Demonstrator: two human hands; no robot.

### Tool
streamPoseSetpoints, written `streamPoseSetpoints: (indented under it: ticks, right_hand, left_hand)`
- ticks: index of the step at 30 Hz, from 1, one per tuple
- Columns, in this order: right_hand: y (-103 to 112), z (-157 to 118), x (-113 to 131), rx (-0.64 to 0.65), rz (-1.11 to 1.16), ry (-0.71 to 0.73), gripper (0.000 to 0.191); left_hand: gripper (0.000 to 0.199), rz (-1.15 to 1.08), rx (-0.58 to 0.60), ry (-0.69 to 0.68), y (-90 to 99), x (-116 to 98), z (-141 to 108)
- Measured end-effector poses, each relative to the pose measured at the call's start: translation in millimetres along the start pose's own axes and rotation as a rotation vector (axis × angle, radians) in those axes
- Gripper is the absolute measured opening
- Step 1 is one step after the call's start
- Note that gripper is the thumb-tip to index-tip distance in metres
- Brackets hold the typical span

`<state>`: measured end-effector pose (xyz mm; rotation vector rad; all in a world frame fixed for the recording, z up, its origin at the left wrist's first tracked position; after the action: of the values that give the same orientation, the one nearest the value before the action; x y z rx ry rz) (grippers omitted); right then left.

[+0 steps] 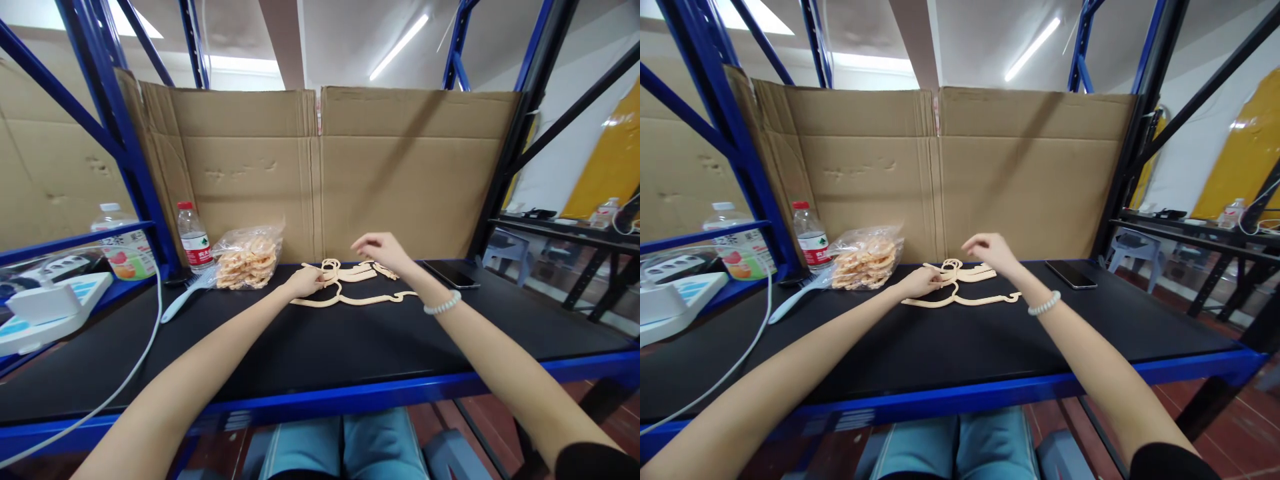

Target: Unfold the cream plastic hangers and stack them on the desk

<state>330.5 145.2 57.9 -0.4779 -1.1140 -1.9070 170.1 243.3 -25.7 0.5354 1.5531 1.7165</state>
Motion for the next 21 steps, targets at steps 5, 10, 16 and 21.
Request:
streamPoseSetpoints:
  ticks: [5, 10, 16, 21]
  right_hand:
    - [53, 12, -104, -0.152, -0.413, -0.317, 0.029]
    - [63, -13, -146, -0.065, -0.530, -0.438, 0.023]
    - [80, -20, -161, -0.085, -0.659, -0.611, 0.016]
    - [75, -23, -162, -0.095, -0.715, -0.680, 0.024]
  left_hand:
    - [0.011, 0.085, -0.008, 0.026, -5.1, 0, 2]
    - [0.013, 0.122, -0.101, 0.025, -2.1, -3, -3]
    - [0.008, 0.073, -0.234, 0.006, 15.2, -4, -12]
    - [0.005, -0.034, -0.451, 0.007, 43.7, 1, -22]
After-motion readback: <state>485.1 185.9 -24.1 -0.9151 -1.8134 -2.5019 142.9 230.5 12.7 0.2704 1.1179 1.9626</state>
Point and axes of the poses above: each hand's wrist, its own z-axis towards the middle knuckle, its own y-axis out of the back of the hand, x = y × z, the point moved 7 cm from there along z, towards the middle knuckle, and after that the axes turned 5 degrees about x, right-handed, at the moved point
